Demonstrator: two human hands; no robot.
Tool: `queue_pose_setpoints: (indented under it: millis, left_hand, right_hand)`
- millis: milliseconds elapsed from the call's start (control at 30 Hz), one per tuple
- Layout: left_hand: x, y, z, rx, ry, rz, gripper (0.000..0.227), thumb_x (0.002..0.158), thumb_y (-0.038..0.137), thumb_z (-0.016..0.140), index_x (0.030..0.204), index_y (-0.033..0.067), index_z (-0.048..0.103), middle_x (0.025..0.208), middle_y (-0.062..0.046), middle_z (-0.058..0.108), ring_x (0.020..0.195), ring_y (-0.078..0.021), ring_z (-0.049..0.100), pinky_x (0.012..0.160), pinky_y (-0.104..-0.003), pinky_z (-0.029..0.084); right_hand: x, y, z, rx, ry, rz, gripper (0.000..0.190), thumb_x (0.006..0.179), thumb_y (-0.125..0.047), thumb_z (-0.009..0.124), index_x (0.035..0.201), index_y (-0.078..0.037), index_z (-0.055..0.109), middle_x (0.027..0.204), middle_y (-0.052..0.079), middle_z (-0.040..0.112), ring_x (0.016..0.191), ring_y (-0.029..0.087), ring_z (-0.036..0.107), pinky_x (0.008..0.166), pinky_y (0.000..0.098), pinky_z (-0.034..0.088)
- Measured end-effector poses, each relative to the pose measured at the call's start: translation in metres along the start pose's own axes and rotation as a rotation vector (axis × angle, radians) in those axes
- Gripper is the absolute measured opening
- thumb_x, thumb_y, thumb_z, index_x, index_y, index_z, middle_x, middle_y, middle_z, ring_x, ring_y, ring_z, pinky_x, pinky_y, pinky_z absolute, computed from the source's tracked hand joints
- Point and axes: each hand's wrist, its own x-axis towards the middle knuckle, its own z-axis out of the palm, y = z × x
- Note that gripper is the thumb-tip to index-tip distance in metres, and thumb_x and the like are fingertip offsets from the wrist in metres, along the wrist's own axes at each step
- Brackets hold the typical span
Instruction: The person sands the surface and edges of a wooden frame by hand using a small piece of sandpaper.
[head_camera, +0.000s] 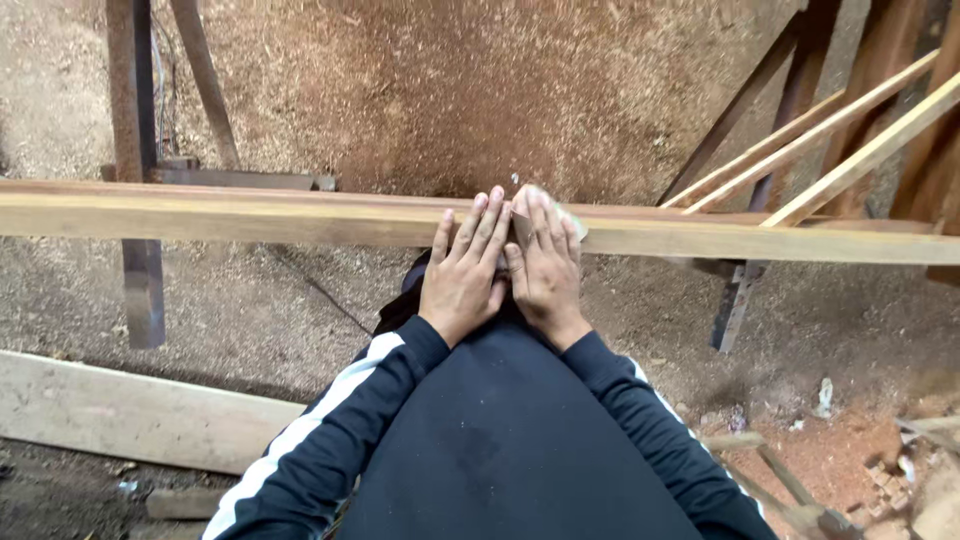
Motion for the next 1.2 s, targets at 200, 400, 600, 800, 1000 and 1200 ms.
queue_pose_setpoints:
  millis: [200,400,600,800,1000,1200]
  left_hand:
    - [-0.003,0.006,0.004,0.02,0.055,-0.013,0.086,0.092,0.033,0.062,0.165,0.0057,0.027,0.174,-0.01,0.021,0.161,-0.0225,0.018,0.131,-0.046,0.006]
    - [-0.005,0.01,0.004,0.034,0.037,-0.083,0.086,0.09,0.035,0.062,0.163,0.0077,0.028,0.172,-0.009,0.022,0.159,-0.022,0.018,0.129,-0.047,0.007]
    - [-0.003,0.013,0.007,0.054,-0.001,-0.143,0.09,0.083,0.032,0.064,0.162,0.0091,0.028,0.17,-0.007,0.023,0.157,-0.0206,0.019,0.128,-0.047,0.007]
    - [-0.008,0.007,0.008,0.13,0.124,-0.162,0.087,0.091,0.031,0.065,0.166,0.0087,0.027,0.174,-0.007,0.022,0.162,-0.0206,0.019,0.132,-0.044,0.008]
    - [-0.024,-0.022,-0.017,0.05,0.043,-0.184,0.089,0.086,0.032,0.065,0.163,0.0069,0.028,0.172,-0.009,0.023,0.159,-0.0236,0.019,0.13,-0.047,0.007]
    - [-0.032,-0.052,-0.032,0.072,0.052,-0.079,0.087,0.09,0.034,0.065,0.164,0.0081,0.028,0.173,-0.008,0.023,0.161,-0.0225,0.018,0.13,-0.05,0.005]
  right_hand:
    - [-0.003,0.011,-0.009,0.077,-0.035,-0.022,0.057,0.112,-0.034,0.037,0.16,-0.003,0.036,0.169,0.014,0.032,0.159,0.027,0.025,0.13,0.0444,0.013]
    - [-0.005,0.014,0.002,-0.047,0.044,-0.076,0.056,0.112,-0.035,0.037,0.16,-0.005,0.038,0.167,0.014,0.037,0.157,0.028,0.03,0.128,0.0452,0.014]
    - [0.001,0.035,-0.005,-0.025,-0.019,-0.108,0.056,0.11,-0.034,0.038,0.159,-0.006,0.041,0.165,0.014,0.041,0.155,0.026,0.034,0.127,0.0463,0.017]
    - [0.003,0.012,0.014,-0.069,-0.137,-0.053,0.055,0.111,-0.039,0.04,0.156,-0.008,0.041,0.163,0.01,0.043,0.153,0.022,0.037,0.132,0.0447,0.018]
    - [0.002,0.018,0.004,-0.076,0.001,-0.163,0.056,0.111,-0.032,0.041,0.16,-0.006,0.039,0.167,0.015,0.037,0.157,0.028,0.03,0.129,0.0451,0.015]
    - [0.011,-0.046,0.039,-0.022,-0.002,-0.162,0.057,0.11,-0.033,0.044,0.16,-0.008,0.038,0.167,0.012,0.037,0.157,0.025,0.03,0.129,0.043,0.015]
